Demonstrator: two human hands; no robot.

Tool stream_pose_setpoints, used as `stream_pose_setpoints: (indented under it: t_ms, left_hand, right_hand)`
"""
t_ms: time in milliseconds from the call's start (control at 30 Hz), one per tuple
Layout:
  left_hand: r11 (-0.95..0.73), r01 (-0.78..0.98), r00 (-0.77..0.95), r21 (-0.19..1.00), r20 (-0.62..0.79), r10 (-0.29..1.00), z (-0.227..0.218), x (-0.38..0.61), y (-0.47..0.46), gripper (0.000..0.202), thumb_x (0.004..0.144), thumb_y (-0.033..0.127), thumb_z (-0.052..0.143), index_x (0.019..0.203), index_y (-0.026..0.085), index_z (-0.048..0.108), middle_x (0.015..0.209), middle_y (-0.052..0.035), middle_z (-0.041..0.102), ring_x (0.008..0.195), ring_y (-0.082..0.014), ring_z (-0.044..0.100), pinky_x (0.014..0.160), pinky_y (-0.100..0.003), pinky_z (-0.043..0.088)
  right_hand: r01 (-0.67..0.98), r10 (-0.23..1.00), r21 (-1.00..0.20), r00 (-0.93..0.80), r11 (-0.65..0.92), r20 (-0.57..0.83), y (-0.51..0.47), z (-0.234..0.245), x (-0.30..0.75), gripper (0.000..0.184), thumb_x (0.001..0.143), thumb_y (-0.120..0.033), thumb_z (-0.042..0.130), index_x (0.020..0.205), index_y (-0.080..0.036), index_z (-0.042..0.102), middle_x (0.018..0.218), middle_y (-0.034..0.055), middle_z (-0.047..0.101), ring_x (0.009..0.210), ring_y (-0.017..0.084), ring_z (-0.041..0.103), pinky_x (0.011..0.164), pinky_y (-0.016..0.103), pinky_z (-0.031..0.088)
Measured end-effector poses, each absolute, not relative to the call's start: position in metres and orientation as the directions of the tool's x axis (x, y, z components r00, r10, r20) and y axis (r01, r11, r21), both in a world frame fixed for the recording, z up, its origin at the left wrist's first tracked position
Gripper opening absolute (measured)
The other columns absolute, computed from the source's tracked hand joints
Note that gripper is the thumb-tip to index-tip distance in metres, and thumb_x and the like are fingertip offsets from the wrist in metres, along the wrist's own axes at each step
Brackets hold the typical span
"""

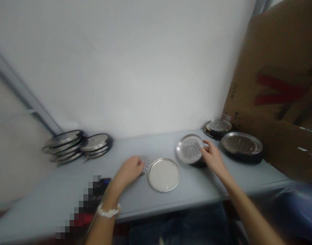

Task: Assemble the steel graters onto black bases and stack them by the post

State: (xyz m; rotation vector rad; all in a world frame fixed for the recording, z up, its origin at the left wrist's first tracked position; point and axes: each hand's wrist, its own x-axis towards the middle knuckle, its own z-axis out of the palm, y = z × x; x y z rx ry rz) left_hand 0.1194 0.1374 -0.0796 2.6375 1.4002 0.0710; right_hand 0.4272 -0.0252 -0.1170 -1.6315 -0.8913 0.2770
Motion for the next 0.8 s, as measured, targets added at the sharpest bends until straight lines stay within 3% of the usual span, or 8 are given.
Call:
stream_pose_setpoints:
  t_ms: [100, 200, 467, 567, 700, 800]
  left_hand:
    - [-0.444, 0.895, 0.445, 0.036, -0.061, 0.893, -0.080, 0.093, 0.158, 0.027, 0.094, 0.024, 0.045, 0.087, 0.016, 0.070, 0.099, -0.0146, 0.076, 0.092, -0.0254, 0.069, 0.076, -0.031, 0.045]
    - [-0.364, 0.931, 0.364, 0.006, -0.060, 0.930, -0.084, 0.075, 0.172, 0.029, 0.093, 0.020, 0.043, 0.092, 0.012, 0.071, 0.107, -0.0217, 0.074, 0.098, -0.0308, 0.070, 0.079, -0.035, 0.047]
    - [-0.415, 0.906, 0.419, 0.082, -0.031, 0.908, -0.096, 0.074, 0.181, 0.022, 0.090, 0.021, 0.050, 0.099, 0.017, 0.069, 0.107, -0.0131, 0.074, 0.101, -0.0258, 0.069, 0.087, -0.033, 0.048]
    - [-0.491, 0.860, 0.496, 0.139, -0.004, 0.868, -0.094, 0.080, 0.173, 0.024, 0.089, 0.028, 0.056, 0.107, 0.018, 0.069, 0.114, -0.0121, 0.072, 0.106, -0.0255, 0.067, 0.094, -0.033, 0.048]
    - [-0.646, 0.702, 0.676, 0.300, 0.003, 0.736, -0.095, 0.091, 0.160, 0.058, 0.078, 0.045, 0.072, 0.129, 0.019, 0.062, 0.133, -0.0134, 0.065, 0.124, -0.0299, 0.059, 0.108, -0.036, 0.042]
    - [-0.669, 0.681, 0.707, 0.298, -0.031, 0.707, -0.101, 0.098, 0.157, 0.082, 0.069, 0.049, 0.080, 0.140, 0.018, 0.055, 0.146, -0.0170, 0.055, 0.134, -0.0348, 0.050, 0.114, -0.041, 0.037]
  right_hand:
    - [0.425, 0.681, -0.905, 0.671, -0.027, 0.294, -0.026, -0.120, 0.435, 0.049, 0.083, -0.043, 0.055, 0.123, -0.015, 0.059, 0.056, -0.0042, 0.058, 0.046, 0.017, 0.052, 0.047, 0.027, 0.040]
    - [0.451, 0.675, -0.891, 0.671, -0.045, 0.306, -0.026, -0.123, 0.441, 0.048, 0.084, -0.045, 0.055, 0.121, -0.015, 0.061, 0.059, -0.0021, 0.062, 0.050, 0.018, 0.055, 0.050, 0.028, 0.042]
    - [0.507, 0.646, -0.858, 0.684, -0.086, 0.339, -0.027, -0.127, 0.447, 0.050, 0.087, -0.050, 0.052, 0.121, -0.016, 0.064, 0.072, 0.0054, 0.072, 0.066, 0.025, 0.066, 0.060, 0.033, 0.050]
    - [0.526, 0.649, -0.845, 0.677, -0.096, 0.348, -0.028, -0.127, 0.447, 0.051, 0.088, -0.050, 0.051, 0.122, -0.015, 0.064, 0.078, 0.0076, 0.074, 0.070, 0.026, 0.068, 0.064, 0.035, 0.051]
    - [0.555, 0.657, -0.826, 0.661, -0.102, 0.363, -0.027, -0.126, 0.444, 0.050, 0.089, -0.049, 0.046, 0.121, -0.016, 0.064, 0.087, 0.0103, 0.076, 0.078, 0.028, 0.070, 0.072, 0.038, 0.052]
    - [0.583, 0.664, -0.807, 0.641, -0.097, 0.383, -0.025, -0.125, 0.440, 0.047, 0.088, -0.047, 0.045, 0.116, -0.017, 0.067, 0.093, 0.0109, 0.077, 0.084, 0.028, 0.070, 0.079, 0.039, 0.051]
